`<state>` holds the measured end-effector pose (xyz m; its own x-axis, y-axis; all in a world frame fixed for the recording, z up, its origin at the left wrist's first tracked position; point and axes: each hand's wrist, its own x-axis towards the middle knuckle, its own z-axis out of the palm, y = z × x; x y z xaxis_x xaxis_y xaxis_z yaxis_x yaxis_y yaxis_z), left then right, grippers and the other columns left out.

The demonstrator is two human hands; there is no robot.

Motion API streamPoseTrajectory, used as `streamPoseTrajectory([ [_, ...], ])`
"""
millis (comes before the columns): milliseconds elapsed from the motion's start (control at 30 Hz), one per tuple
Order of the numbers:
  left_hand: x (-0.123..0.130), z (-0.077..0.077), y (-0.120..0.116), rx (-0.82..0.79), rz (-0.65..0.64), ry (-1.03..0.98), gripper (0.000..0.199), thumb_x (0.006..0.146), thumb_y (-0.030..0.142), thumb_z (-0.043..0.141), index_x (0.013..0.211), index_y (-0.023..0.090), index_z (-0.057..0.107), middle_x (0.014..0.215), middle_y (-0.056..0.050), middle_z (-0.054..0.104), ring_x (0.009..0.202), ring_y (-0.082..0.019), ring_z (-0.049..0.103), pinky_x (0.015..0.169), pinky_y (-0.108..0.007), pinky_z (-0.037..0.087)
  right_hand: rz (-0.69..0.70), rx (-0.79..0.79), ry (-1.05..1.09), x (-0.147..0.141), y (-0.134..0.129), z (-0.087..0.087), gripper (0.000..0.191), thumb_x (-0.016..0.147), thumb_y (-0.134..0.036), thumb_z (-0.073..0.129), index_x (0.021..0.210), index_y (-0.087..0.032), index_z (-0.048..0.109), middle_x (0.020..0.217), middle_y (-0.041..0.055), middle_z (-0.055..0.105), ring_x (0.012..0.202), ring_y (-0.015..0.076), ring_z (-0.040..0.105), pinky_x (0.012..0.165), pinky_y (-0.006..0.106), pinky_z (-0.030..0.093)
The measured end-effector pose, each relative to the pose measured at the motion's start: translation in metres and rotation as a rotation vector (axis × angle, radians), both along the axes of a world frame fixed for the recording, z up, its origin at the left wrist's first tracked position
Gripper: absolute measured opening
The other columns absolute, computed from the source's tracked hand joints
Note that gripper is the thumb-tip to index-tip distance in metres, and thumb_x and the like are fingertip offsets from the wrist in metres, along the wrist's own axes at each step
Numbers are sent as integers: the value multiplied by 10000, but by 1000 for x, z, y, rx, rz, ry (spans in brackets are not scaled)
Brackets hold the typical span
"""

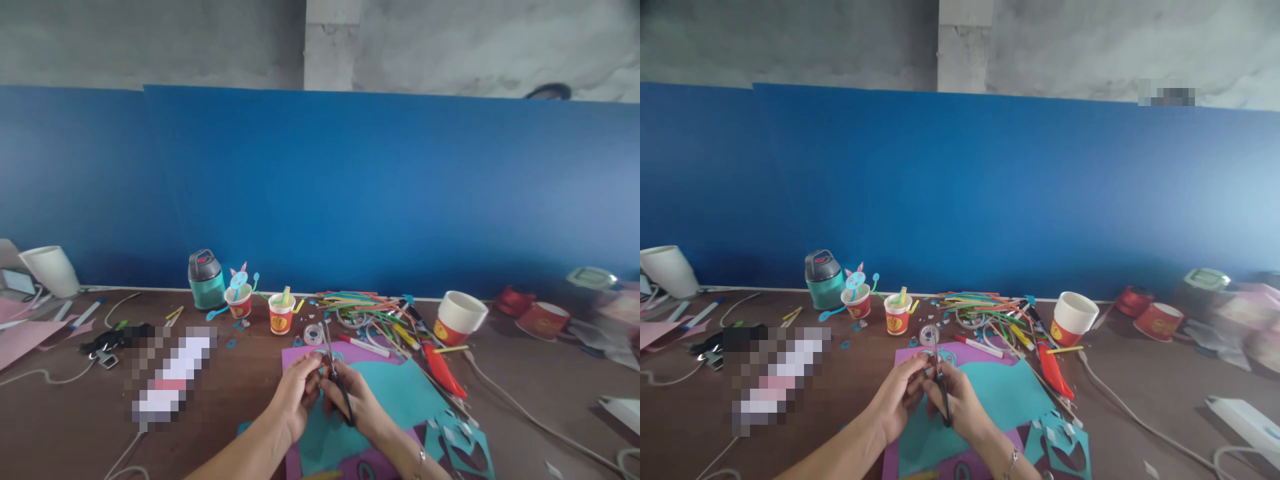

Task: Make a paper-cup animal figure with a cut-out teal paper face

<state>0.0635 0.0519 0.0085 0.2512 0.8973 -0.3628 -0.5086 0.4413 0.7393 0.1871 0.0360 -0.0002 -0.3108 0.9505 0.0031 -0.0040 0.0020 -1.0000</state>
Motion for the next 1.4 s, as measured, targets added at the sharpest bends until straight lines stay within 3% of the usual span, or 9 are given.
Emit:
streamPoseTrajectory([
  [433,0,0,0,-27,32,-76,264,582,316,756,676,130,593,448,102,371,357,-8,233,352,-146,128,-53,61,-17,-1,1,-5,388,727,-545,633,732,-181,499,401,-77,455,331,67,380,349,180,301],
  [600,-9,4,11,33,57,-123,151,674,256,637,631,136,558,397,87,369,321,-21,229,320,-149,121,-237,142,-60,10,12,-7,335,777,-513,559,752,-184,502,452,-53,488,388,98,449,402,205,349],
  [733,-21,5,24,19,188,-134,217,638,199,590,559,185,389,568,-4,575,394,-47,423,325,-144,217,-458,336,-394,34,27,-13,222,706,-330,599,863,-182,547,691,34,621,659,187,584,607,272,444],
  [833,-27,3,29,131,164,-12,212,573,172,553,618,204,348,666,-7,610,476,-69,499,373,-148,298,-474,417,-716,49,33,-18,269,621,-207,575,889,-185,571,852,74,652,837,247,586,767,334,430],
  [933,-28,-2,30,196,90,163,204,544,162,508,661,220,352,561,58,528,398,-61,411,349,-154,217,-409,424,-879,51,33,-18,281,595,-149,536,871,-180,580,919,83,655,916,268,560,826,356,401],
  [1067,-26,-8,31,244,-14,446,110,609,183,537,704,209,488,435,106,388,328,-55,259,359,-179,119,-369,414,-861,40,30,-13,352,605,-126,506,948,-168,574,983,94,651,955,248,562,835,323,405],
  [1167,-25,-14,34,309,-21,599,57,609,157,563,659,183,563,450,86,421,387,-74,337,411,-192,204,-292,383,-890,29,26,-9,395,580,-92,492,956,-167,589,960,93,663,922,246,581,799,306,413],
  [1333,-30,-19,30,422,-67,784,260,435,17,658,633,186,653,462,71,469,485,-128,434,504,-225,258,-240,317,-918,21,24,-10,421,544,-42,476,919,-178,610,874,78,688,851,243,616,700,265,406],
  [1400,-32,-19,26,513,-118,902,281,446,42,688,673,207,673,478,61,481,507,-154,471,532,-239,278,-258,312,-867,22,27,-13,380,552,-40,474,874,-189,612,804,51,687,772,218,624,648,244,395],
])
